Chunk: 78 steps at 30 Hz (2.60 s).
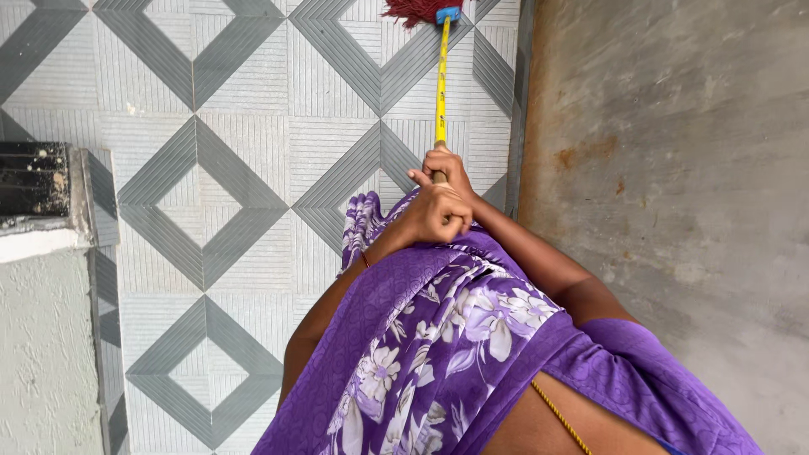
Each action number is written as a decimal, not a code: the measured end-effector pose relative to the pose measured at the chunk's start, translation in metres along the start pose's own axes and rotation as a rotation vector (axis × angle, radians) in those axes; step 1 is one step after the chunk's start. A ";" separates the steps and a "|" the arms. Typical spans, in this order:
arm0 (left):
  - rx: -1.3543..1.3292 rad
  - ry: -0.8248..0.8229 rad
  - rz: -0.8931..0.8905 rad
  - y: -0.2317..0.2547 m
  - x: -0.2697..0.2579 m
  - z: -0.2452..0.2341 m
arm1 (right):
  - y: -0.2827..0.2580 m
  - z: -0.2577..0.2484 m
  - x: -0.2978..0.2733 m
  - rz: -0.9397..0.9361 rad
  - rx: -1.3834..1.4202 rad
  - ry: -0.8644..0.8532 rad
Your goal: The person mops a tiled floor using a red string mop with a yellow handle. They move the mop back and forth across the surface, covering different areas of the room.
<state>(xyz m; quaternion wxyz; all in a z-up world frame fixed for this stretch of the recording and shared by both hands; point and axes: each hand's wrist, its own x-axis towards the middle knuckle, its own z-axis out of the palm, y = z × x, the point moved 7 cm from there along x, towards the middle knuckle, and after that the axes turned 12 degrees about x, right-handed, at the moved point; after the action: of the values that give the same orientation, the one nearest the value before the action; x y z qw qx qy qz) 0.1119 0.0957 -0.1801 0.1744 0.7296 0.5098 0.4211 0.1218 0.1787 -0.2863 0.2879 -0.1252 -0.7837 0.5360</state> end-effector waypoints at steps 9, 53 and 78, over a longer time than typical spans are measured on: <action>-0.233 -0.178 0.222 0.042 0.043 0.005 | -0.024 -0.028 -0.005 -0.305 0.101 0.141; 0.045 0.041 0.420 -0.050 0.160 0.045 | 0.063 -0.137 0.066 -0.205 0.132 0.017; -0.073 -0.055 0.534 -0.185 0.307 -0.009 | 0.096 -0.211 0.246 -0.280 0.160 0.309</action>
<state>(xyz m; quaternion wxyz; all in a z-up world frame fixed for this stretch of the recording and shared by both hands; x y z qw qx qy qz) 0.0329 0.4458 -0.1675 0.0971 0.8427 0.2787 0.4502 0.0366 0.5032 -0.2413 0.4853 -0.0726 -0.6949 0.5257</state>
